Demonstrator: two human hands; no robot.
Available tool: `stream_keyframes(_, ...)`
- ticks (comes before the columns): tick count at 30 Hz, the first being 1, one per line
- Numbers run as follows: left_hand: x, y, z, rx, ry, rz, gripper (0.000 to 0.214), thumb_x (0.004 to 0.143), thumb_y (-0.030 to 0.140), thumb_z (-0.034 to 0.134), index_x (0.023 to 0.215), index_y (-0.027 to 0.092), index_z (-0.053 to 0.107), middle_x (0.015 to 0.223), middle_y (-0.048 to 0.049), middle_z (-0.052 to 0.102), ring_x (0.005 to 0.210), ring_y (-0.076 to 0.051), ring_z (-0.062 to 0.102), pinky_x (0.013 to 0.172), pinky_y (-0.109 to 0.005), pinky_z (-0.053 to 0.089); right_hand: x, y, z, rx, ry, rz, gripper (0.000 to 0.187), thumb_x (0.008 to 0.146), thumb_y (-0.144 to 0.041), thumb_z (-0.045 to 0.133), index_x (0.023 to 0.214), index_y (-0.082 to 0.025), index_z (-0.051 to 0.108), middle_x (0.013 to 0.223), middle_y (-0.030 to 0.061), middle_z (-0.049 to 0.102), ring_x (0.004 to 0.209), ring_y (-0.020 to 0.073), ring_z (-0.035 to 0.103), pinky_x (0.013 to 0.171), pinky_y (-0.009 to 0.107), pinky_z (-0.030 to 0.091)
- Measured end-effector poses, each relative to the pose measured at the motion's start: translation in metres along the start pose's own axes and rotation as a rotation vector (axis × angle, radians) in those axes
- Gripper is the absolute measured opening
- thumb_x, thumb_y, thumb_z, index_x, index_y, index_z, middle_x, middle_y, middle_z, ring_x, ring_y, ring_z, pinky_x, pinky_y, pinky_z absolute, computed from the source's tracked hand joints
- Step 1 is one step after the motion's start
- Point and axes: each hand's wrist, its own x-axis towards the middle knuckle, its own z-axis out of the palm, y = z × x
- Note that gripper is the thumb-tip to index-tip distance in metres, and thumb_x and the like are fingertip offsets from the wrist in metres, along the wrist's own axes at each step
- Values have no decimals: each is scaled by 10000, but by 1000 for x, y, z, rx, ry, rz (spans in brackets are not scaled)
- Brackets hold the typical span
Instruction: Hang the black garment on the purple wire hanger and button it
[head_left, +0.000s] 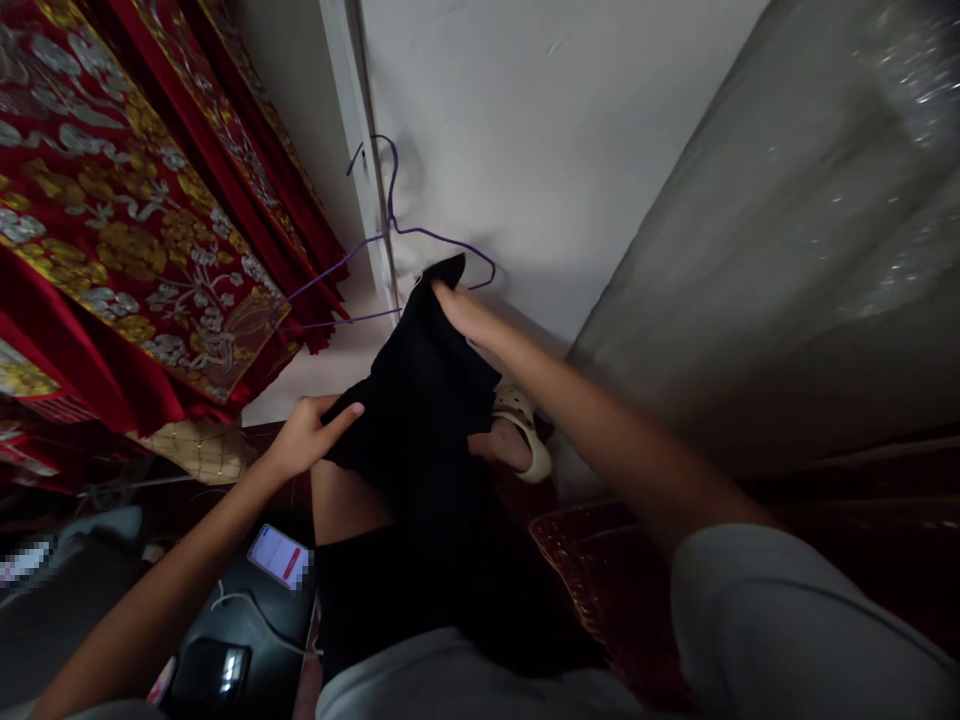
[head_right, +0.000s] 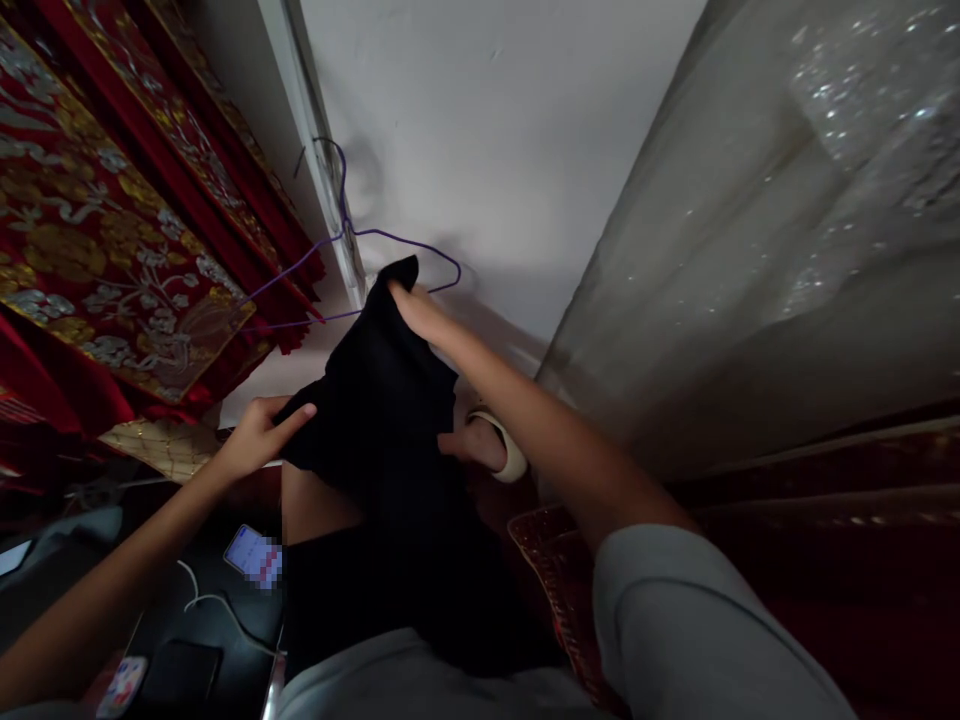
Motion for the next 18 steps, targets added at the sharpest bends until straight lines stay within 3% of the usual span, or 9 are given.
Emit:
stream_keyframes(3, -7, 2, -6, 181, 6, -20, 469, 1009, 495, 478, 673, 178, 564, 622, -19, 577, 597, -159, 512, 567, -257, 376, -17, 8, -5, -178, -55, 235, 401, 875, -396, 688, 571, -212, 502, 549, -6, 487, 577, 151, 477, 582, 302, 368)
stream_keyframes(7, -10, -20, -17, 649, -178, -268, 179, 898, 272, 582, 826, 193, 725, 799, -110, 727, 745, -266, 672, 684, -332, 487, -40, 2, -48, -383, 50, 194, 462, 815, -279, 704, 493, -217, 379, 507, -34, 340, 524, 104, 356, 538, 298, 254)
stream_keyframes(9, -5, -28, -25, 764, -141, -292, 182, 852, 183, 566, 876, 192, 746, 890, -144, 750, 869, -318, 707, 761, -389, 537, -47, -4, -66, -404, 96, 155, 463, 794, -275, 696, 496, -223, 345, 510, -39, 300, 523, 98, 327, 523, 294, 226)
stream_keyframes(11, 6, -26, -34, 712, 46, -146, 253, 841, 121, 506, 930, 181, 735, 959, -150, 754, 958, -320, 713, 847, -420, 562, -51, -10, -75, -386, 118, 130, 442, 780, -285, 692, 508, -224, 348, 513, -37, 304, 529, 99, 322, 510, 287, 228)
stream_keyframes(14, 32, -4, -47, 419, 354, 145, 383, 851, 82, 429, 1100, 179, 703, 1132, -124, 747, 1077, -275, 708, 985, -407, 558, -58, -18, -73, -364, 120, 123, 421, 782, -308, 686, 518, -224, 369, 512, -31, 332, 532, 106, 343, 510, 281, 259)
stream_keyframes(16, 54, 14, -51, 266, 447, 295, 467, 853, 78, 420, 1234, 181, 669, 1245, -101, 723, 1167, -255, 682, 1067, -401, 534, -65, -20, -63, -349, 90, 119, 406, 808, -338, 671, 529, -221, 399, 514, -20, 376, 532, 118, 387, 522, 284, 292)
stream_keyframes(18, 78, 26, -51, 213, 456, 407, 551, 826, 62, 436, 1329, 173, 633, 1269, -88, 714, 1204, -239, 664, 1115, -398, 508, -73, -20, -53, -348, 66, 71, 365, 849, -381, 647, 570, -210, 485, 531, 5, 462, 549, 148, 460, 551, 296, 348)
